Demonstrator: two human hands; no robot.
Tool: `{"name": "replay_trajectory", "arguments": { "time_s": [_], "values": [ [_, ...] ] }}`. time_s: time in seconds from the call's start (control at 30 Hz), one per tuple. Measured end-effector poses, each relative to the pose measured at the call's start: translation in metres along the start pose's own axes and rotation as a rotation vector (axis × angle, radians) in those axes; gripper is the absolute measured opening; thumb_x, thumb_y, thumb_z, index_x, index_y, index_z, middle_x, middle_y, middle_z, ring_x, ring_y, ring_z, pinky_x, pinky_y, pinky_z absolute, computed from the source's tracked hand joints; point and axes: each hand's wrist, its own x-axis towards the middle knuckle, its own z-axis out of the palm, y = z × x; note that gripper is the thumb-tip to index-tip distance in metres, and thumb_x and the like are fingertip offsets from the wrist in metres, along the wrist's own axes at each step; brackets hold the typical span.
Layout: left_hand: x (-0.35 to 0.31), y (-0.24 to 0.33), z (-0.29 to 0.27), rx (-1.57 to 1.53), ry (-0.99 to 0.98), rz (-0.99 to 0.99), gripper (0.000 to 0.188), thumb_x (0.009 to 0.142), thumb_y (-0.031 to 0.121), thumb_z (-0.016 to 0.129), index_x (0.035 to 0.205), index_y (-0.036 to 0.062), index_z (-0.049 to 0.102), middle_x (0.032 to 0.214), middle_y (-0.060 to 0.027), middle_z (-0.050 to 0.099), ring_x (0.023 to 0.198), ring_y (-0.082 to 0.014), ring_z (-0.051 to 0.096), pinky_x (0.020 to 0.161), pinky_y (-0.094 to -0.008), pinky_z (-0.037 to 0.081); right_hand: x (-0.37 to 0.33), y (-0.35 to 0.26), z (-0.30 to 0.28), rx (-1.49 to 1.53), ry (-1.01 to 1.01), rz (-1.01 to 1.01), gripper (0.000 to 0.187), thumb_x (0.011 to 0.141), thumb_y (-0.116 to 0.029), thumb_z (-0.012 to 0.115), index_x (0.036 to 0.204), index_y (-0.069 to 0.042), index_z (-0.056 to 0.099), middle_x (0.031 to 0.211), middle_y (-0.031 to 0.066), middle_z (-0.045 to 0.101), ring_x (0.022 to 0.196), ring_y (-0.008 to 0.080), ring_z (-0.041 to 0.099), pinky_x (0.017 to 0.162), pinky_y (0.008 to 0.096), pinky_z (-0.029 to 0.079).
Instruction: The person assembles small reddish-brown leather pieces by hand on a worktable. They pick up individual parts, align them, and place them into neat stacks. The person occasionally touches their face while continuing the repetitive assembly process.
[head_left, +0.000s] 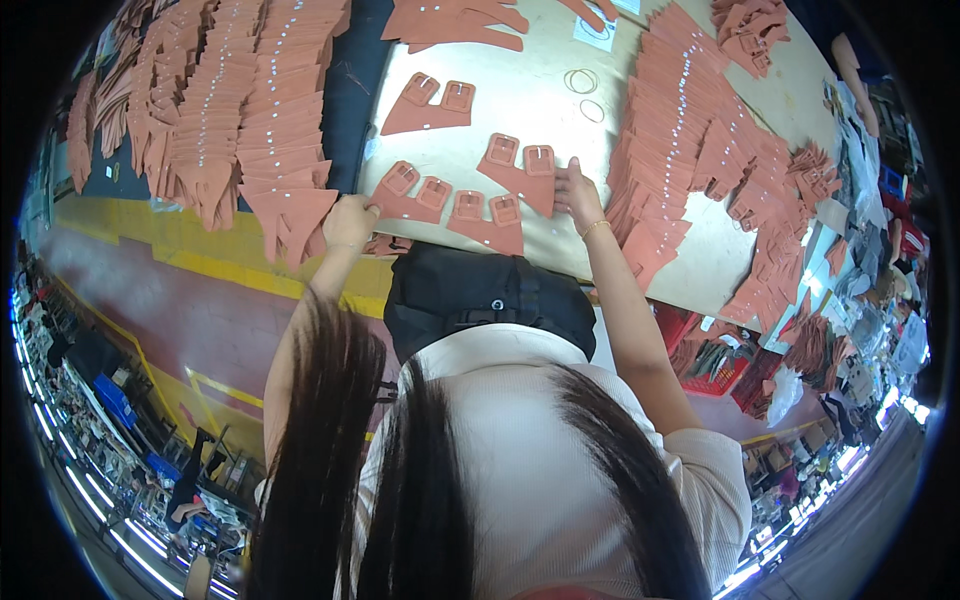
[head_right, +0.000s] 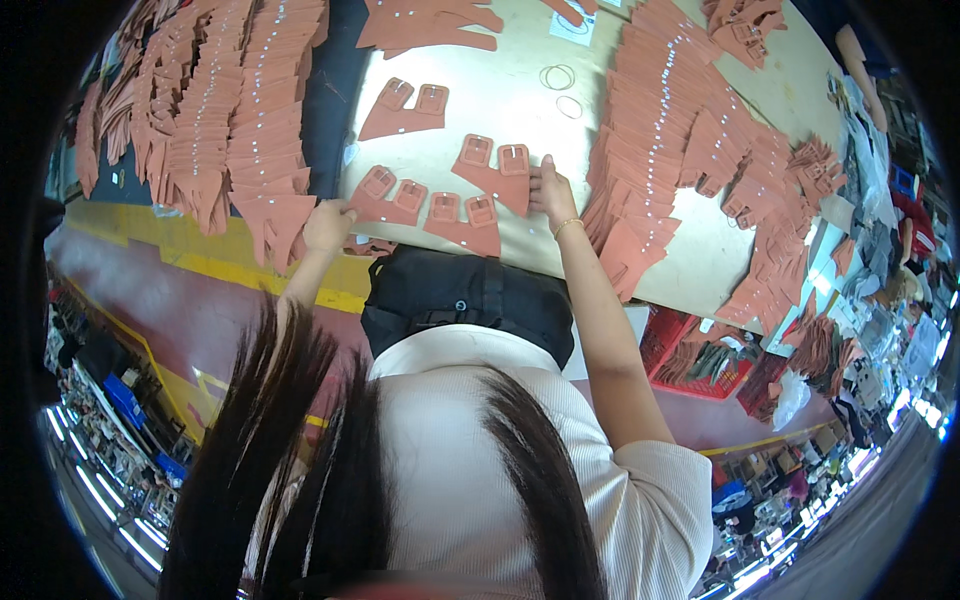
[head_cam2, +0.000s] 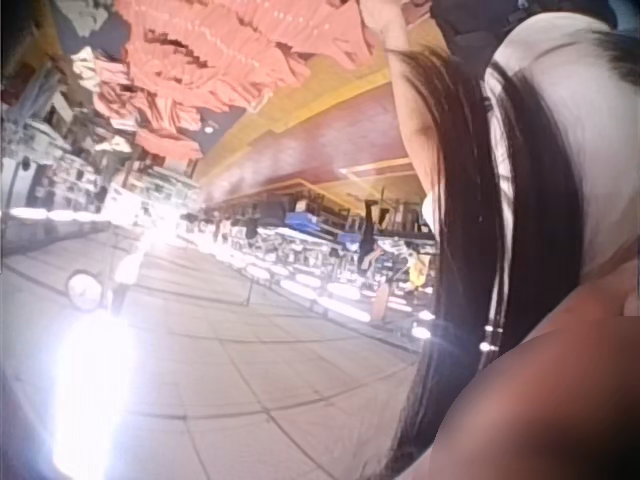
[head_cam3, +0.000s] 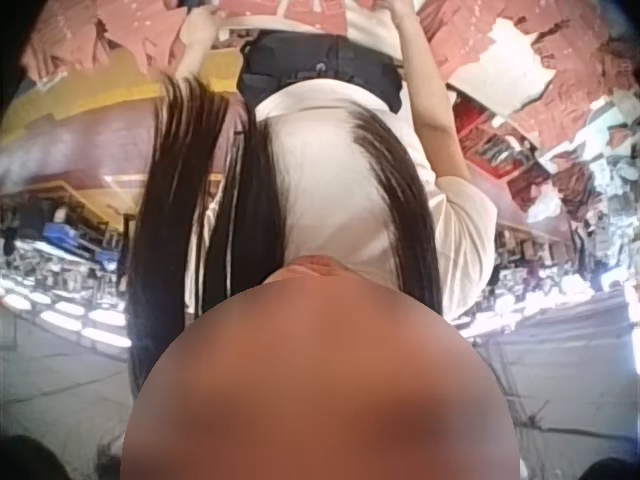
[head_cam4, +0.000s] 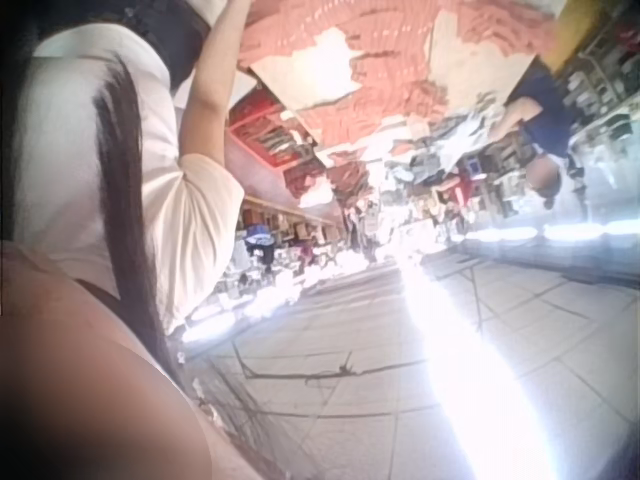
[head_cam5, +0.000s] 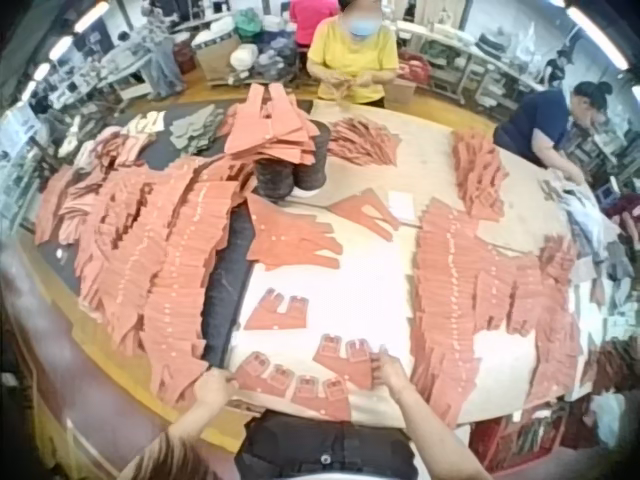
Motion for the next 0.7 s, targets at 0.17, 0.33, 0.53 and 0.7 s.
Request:
{"name": "replay_trajectory", "arguments": {
  "time_s": [0.17, 0.33, 0.53, 0.7],
  "values": [
    [0.005, -0.01, 0.005, -0.108, -0.031, -0.036, 0.034, 0.079, 0.04, 0.066, 0.097, 0.0124, 0.073, 0.09, -0.0161, 0.069, 0.086, -0.0334, 0.066, 0.075, -0.0417, 0.052, 0.005, 0.005, -0.004, 0.06, 0.005, 0.012, 0.074, 0.097, -0.059, 0.026, 0.119, 0.007, 0.054, 0.097, 0.0161, 0.065, 0.078, 0.0219, 0.066, 0.064, 0.0295, 0.053],
    [0.004, -0.015, 0.007, -0.165, -0.024, -0.059, 0.035, 0.078, 0.043, 0.069, 0.094, 0.0128, 0.075, 0.087, -0.0151, 0.069, 0.084, -0.0318, 0.067, 0.072, -0.0407, 0.052, 0.009, 0.008, -0.006, 0.078, -0.018, 0.01, 0.065, 0.099, -0.052, 0.032, 0.118, 0.006, 0.055, 0.096, 0.0151, 0.065, 0.077, 0.0203, 0.065, 0.064, 0.0278, 0.053],
    [0.005, -0.015, 0.005, -0.156, -0.015, -0.058, 0.036, 0.078, 0.044, 0.069, 0.091, 0.0105, 0.074, 0.08, -0.0147, 0.069, 0.077, -0.0308, 0.067, 0.068, -0.0397, 0.051, -0.007, -0.008, 0.007, -0.162, 0.03, -0.051, 0.031, 0.091, -0.016, 0.06, 0.114, 0.005, 0.058, 0.093, 0.0087, 0.067, 0.077, 0.0133, 0.064, 0.066, 0.0271, 0.053],
    [0.005, -0.018, 0.006, -0.188, 0.021, -0.022, 0.037, 0.078, 0.043, 0.069, 0.087, 0.0074, 0.074, 0.071, -0.0138, 0.067, 0.069, -0.0297, 0.066, 0.065, -0.0381, 0.05, -0.034, -0.058, 0.04, -0.186, -0.157, -0.293, 0.024, 0.092, -0.012, 0.06, 0.111, 0.002, 0.058, 0.095, 0.0065, 0.067, 0.08, 0.0095, 0.061, 0.07, 0.0256, 0.051]
  ]
}}
